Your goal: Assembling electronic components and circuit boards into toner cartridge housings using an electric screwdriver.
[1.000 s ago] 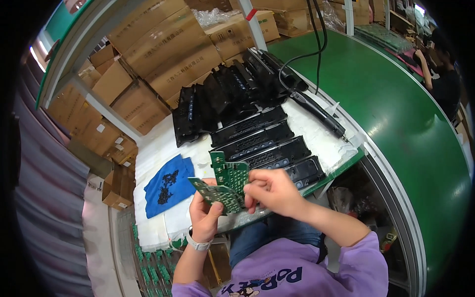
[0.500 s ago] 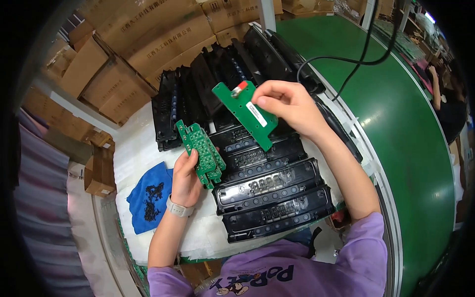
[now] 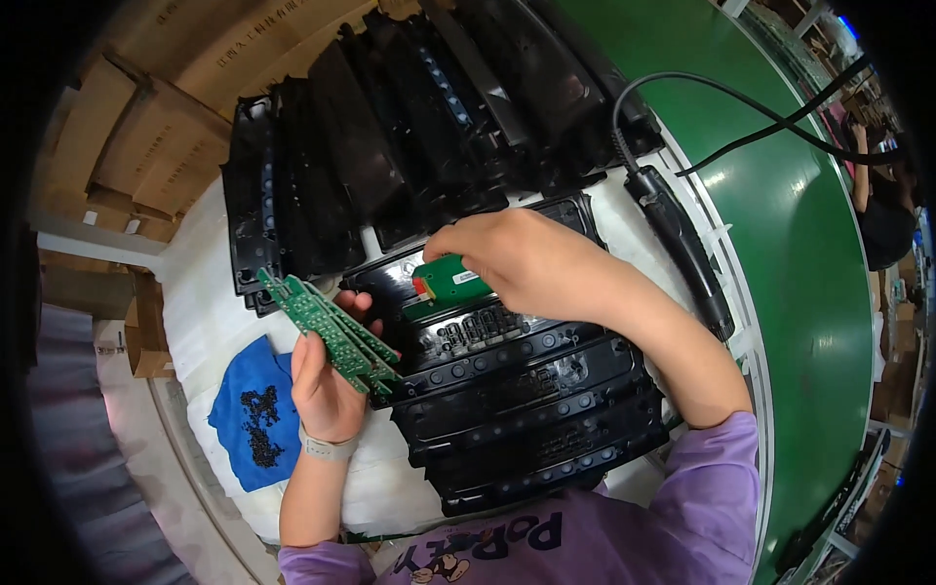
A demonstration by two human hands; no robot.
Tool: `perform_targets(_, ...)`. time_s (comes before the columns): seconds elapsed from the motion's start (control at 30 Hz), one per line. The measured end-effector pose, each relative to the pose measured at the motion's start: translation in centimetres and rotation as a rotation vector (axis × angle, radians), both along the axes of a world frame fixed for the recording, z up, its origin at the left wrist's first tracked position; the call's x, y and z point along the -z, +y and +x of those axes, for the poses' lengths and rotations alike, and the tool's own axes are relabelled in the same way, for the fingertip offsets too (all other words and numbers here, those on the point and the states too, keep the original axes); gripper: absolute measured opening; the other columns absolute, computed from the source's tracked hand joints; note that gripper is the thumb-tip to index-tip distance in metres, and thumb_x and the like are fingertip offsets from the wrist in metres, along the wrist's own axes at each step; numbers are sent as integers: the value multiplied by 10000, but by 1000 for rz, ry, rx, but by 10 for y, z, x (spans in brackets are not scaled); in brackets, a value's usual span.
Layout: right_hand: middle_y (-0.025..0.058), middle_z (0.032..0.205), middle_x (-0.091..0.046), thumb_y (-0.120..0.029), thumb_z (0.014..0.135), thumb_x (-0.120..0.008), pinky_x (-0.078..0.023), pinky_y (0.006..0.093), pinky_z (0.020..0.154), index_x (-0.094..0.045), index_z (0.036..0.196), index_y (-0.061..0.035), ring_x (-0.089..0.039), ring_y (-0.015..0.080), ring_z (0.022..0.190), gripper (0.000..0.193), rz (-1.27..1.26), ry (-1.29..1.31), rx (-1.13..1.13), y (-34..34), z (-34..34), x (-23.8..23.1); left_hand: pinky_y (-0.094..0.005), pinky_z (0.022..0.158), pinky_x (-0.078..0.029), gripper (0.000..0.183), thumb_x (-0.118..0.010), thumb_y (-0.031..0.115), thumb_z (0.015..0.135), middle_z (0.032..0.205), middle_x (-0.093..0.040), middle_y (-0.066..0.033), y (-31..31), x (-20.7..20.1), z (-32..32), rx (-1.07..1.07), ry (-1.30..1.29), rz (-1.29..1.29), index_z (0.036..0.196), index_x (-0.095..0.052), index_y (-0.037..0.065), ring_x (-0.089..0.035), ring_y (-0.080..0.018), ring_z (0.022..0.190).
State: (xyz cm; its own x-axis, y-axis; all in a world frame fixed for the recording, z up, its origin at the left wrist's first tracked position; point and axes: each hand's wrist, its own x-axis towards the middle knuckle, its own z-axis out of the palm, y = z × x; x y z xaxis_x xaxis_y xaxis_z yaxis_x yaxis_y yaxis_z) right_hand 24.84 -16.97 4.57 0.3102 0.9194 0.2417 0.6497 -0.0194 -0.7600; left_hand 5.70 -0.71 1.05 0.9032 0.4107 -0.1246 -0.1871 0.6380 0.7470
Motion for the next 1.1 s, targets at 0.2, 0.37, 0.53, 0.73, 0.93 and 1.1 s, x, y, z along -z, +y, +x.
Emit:
perform_targets(0.2, 67, 765, -550, 11, 656, -594, -462, 348, 577, -632, 929, -26, -573, 252, 722, 278, 43, -408, 171, 1, -10, 15, -453, 957, -412, 375, -429, 205, 927, 1221, -465, -165, 2, 5, -4, -14, 45, -73, 1220, -398, -27, -467, -301, 1155)
perform_targets(0.37, 34, 791, -542, -101, 618, -660, -421, 274, 554, -655, 897, -71, -537, 173, 778, 280, -39, -774, 208, -5, -14, 13, -456, 949, -420, 374, -450, 192, 918, 1211, -464, -164, 2, 6, -4, 3, 7, -89, 1216, -403, -29, -479, -303, 1130)
perform_targets(0.53, 26, 836, -581, -149, 608, -715, -437, 303, 562, -656, 862, -81, -554, 175, 777, 270, -214, -778, 213, -8, -15, -1, -458, 944, -423, 373, -459, 183, 914, 1200, -470, -159, 2, 7, -6, 1, -9, -92, 1219, -403, -23, -483, -304, 1123)
perform_targets(0.73, 60, 657, -544, -129, 641, -703, -430, 370, 509, -637, 792, -26, -561, 260, 618, 195, -72, -260, 70, -15, 4, 17, -460, 945, -420, 367, -458, 178, 914, 1195, -480, -157, -1, 7, -4, -7, -14, -75, 1219, -405, -18, -491, -307, 1112)
perform_targets(0.93, 83, 659, -546, -93, 672, -681, -442, 378, 528, -639, 814, -7, -564, 282, 620, 172, -249, -449, -4, -16, 1, 8, -438, 944, -422, 383, -473, 199, 908, 1149, -514, -192, -4, 3, -1, -34, -6, 9, 1209, -406, -28, -517, -310, 1076)
perform_targets(1.1, 109, 700, -504, -46, 634, -622, -447, 356, 500, -560, 721, 26, -559, 263, 603, 129, -109, -451, -19, -17, -5, 4, -405, 921, -442, 391, -488, 205, 903, 1118, -533, -219, -3, 1, 1, -44, 41, 60, 1202, -407, -34, -545, -298, 1040)
